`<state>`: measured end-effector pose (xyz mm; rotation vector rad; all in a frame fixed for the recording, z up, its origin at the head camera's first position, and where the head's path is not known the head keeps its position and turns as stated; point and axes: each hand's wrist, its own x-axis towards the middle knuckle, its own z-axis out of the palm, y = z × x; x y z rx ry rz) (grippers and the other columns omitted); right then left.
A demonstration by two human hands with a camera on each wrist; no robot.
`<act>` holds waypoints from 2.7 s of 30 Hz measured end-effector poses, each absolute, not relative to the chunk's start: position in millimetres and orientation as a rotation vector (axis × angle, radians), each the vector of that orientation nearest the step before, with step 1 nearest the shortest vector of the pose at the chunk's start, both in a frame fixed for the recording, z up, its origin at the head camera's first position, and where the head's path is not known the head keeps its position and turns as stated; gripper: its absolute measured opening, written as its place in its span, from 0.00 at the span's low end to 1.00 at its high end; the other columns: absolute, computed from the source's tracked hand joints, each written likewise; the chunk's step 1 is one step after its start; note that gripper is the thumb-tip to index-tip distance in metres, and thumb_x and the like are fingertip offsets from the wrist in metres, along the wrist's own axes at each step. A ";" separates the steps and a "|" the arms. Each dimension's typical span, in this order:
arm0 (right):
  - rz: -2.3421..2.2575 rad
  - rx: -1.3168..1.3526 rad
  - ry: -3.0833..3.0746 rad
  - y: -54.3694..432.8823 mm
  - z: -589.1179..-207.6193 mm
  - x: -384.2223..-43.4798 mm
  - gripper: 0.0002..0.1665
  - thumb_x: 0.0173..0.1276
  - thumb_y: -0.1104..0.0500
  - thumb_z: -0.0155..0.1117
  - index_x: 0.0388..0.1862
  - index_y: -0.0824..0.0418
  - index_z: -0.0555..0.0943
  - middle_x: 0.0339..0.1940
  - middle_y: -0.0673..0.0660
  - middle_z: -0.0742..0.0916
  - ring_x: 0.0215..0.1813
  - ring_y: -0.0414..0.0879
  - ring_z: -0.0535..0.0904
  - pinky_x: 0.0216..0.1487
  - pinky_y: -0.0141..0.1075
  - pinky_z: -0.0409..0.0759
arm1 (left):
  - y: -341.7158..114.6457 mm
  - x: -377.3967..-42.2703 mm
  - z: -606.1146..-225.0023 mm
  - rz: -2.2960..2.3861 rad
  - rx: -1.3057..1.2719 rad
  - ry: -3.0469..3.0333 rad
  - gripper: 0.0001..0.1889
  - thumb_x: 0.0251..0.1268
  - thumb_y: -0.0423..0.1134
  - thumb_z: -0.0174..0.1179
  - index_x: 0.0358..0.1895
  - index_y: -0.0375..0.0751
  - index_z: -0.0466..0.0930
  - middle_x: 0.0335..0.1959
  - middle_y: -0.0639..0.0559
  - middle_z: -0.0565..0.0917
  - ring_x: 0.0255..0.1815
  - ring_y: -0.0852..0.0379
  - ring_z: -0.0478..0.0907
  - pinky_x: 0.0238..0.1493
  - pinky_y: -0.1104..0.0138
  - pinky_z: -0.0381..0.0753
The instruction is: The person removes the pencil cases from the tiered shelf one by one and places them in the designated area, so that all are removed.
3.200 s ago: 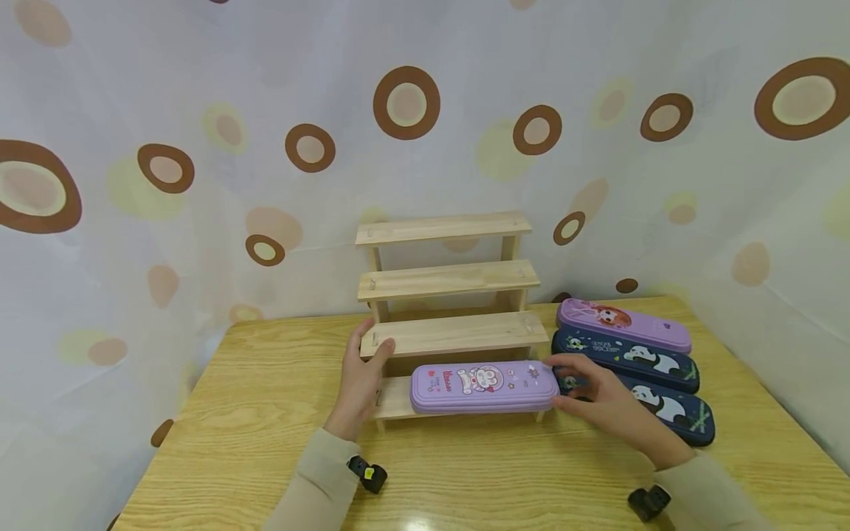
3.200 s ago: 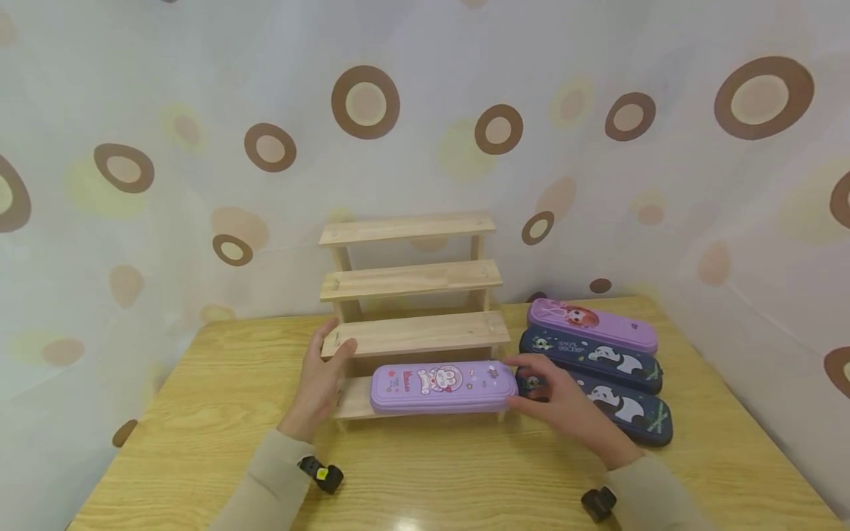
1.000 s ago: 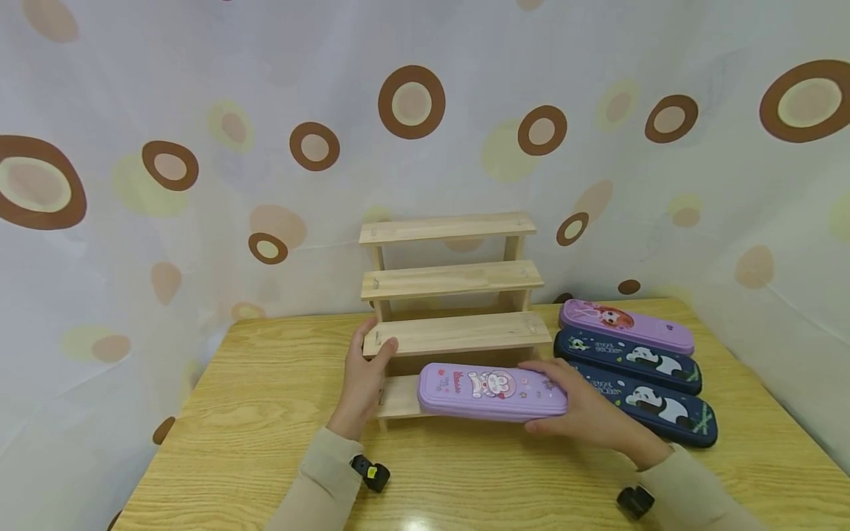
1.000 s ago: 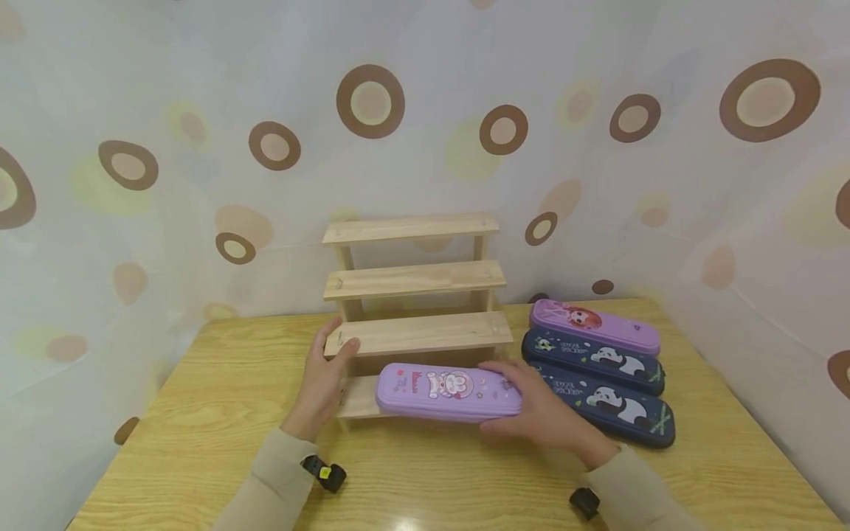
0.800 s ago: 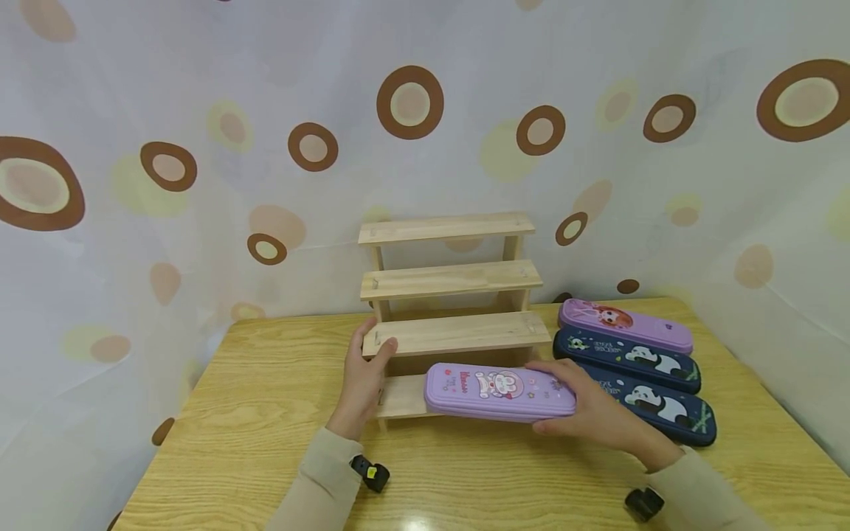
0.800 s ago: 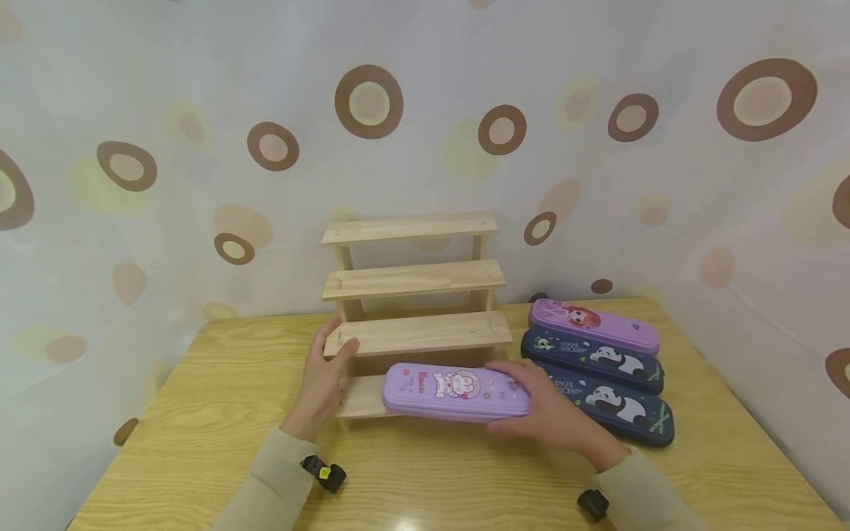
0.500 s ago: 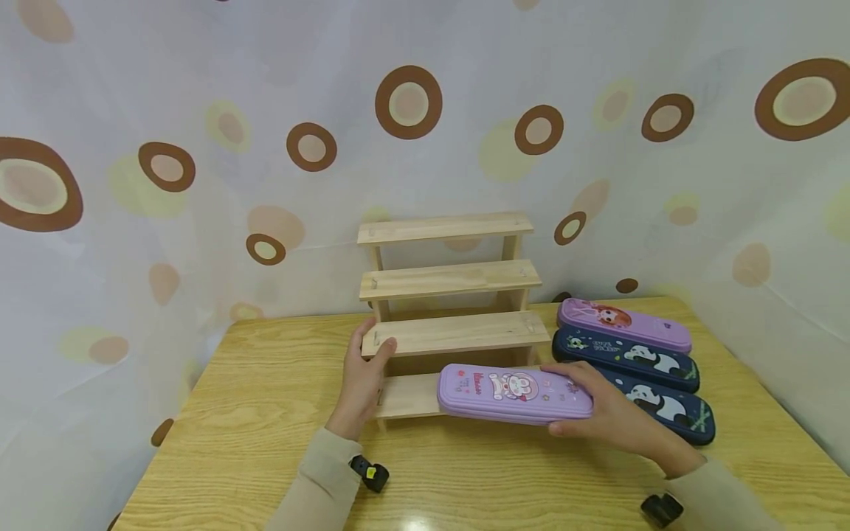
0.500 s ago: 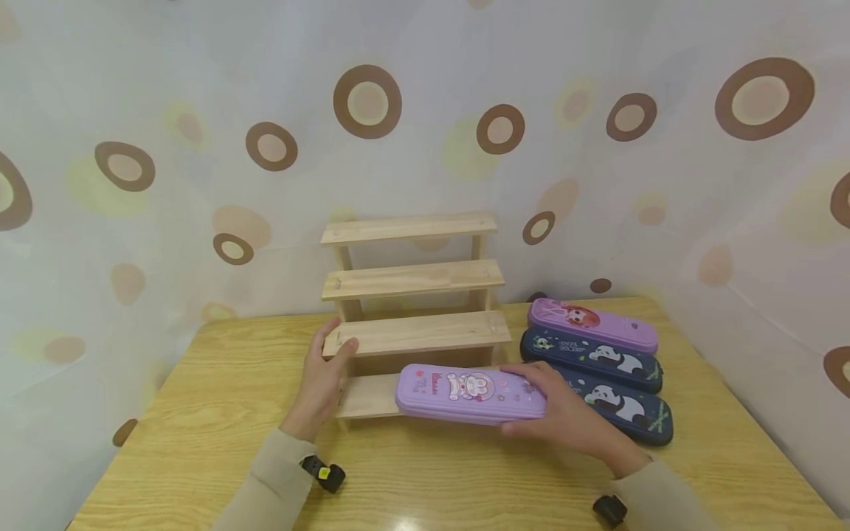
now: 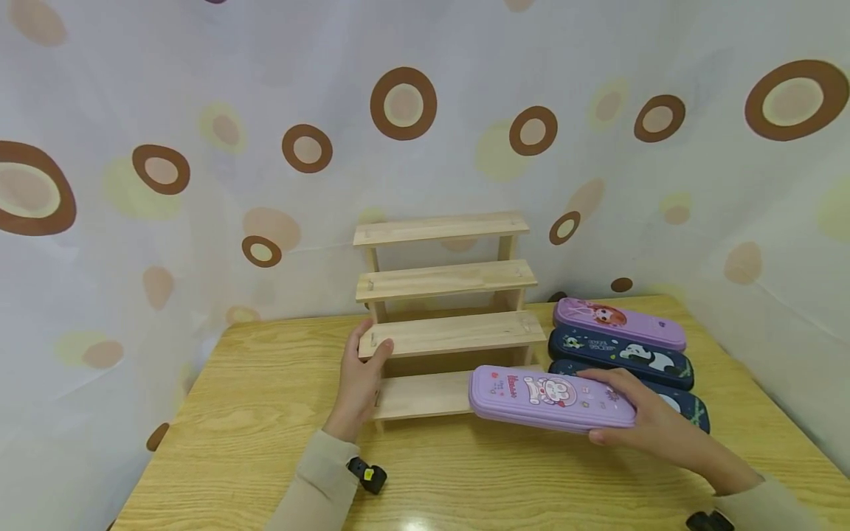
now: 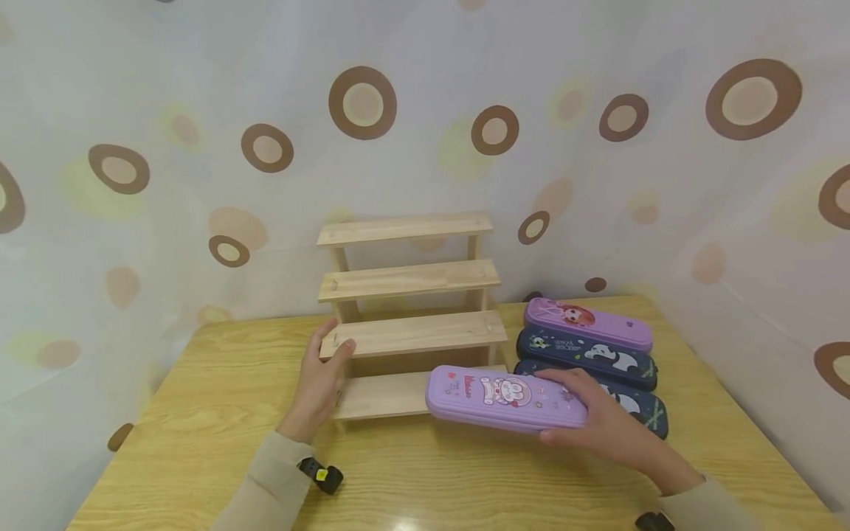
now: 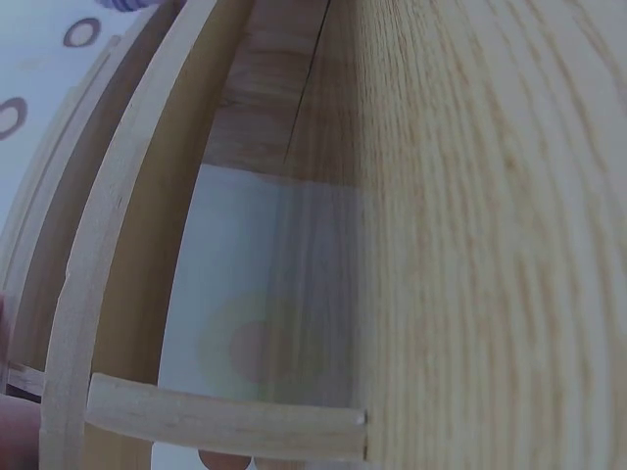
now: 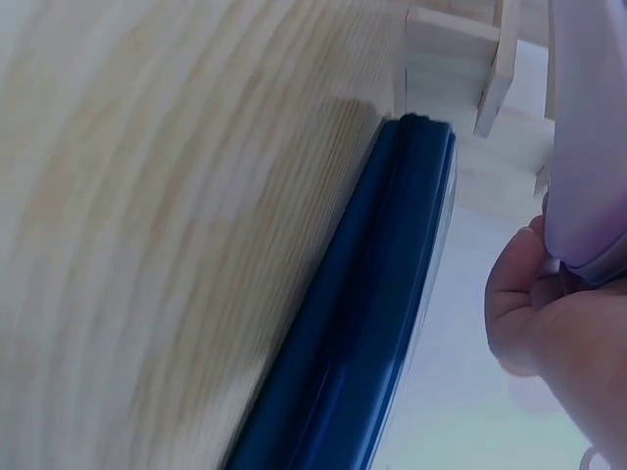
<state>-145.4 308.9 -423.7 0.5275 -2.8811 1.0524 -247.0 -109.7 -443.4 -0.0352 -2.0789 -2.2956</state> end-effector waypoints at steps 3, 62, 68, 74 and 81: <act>1.031 0.517 -2.875 315.2 -422.0 -140.4 0.46 0.55 0.46 0.79 0.71 0.45 0.68 0.63 0.56 0.73 0.52 0.52 0.69 0.46 0.45 0.73 | -109.6 -247.3 -443.9 -2.257 -0.031 -2.104 0.32 0.72 0.46 0.60 0.75 0.56 0.58 0.78 0.51 0.47 0.24 0.59 0.64 0.29 0.71 0.69; 0.859 0.073 -3.257 413.0 -455.2 -97.3 0.48 0.65 0.42 0.68 0.74 0.62 0.60 0.59 0.72 0.64 0.48 0.62 0.70 0.40 0.50 0.77 | -108.6 -232.3 -418.4 -2.290 -0.010 -2.127 0.32 0.74 0.38 0.57 0.76 0.48 0.56 0.79 0.46 0.42 0.41 0.53 0.69 0.38 0.67 0.70; 0.941 0.053 -3.298 413.1 -454.4 -98.4 0.47 0.68 0.43 0.66 0.75 0.63 0.57 0.60 0.74 0.59 0.48 0.63 0.69 0.39 0.50 0.78 | -107.6 -230.5 -415.4 -2.300 -0.015 -2.117 0.32 0.74 0.38 0.57 0.76 0.47 0.56 0.79 0.46 0.42 0.40 0.53 0.69 0.42 0.65 0.70; 0.959 0.037 -3.328 414.0 -454.4 -97.8 0.48 0.67 0.41 0.66 0.76 0.61 0.57 0.60 0.74 0.57 0.48 0.64 0.69 0.39 0.51 0.79 | -107.8 -230.4 -416.2 -2.311 -0.014 -2.109 0.32 0.74 0.38 0.57 0.76 0.48 0.56 0.79 0.46 0.43 0.42 0.52 0.74 0.43 0.64 0.76; 0.855 0.091 -3.304 413.4 -455.0 -95.6 0.46 0.64 0.42 0.69 0.72 0.63 0.63 0.60 0.74 0.58 0.49 0.66 0.68 0.39 0.60 0.80 | -107.6 -231.3 -416.4 -2.292 -0.003 -2.120 0.32 0.74 0.38 0.57 0.76 0.48 0.56 0.79 0.47 0.44 0.42 0.52 0.69 0.41 0.66 0.71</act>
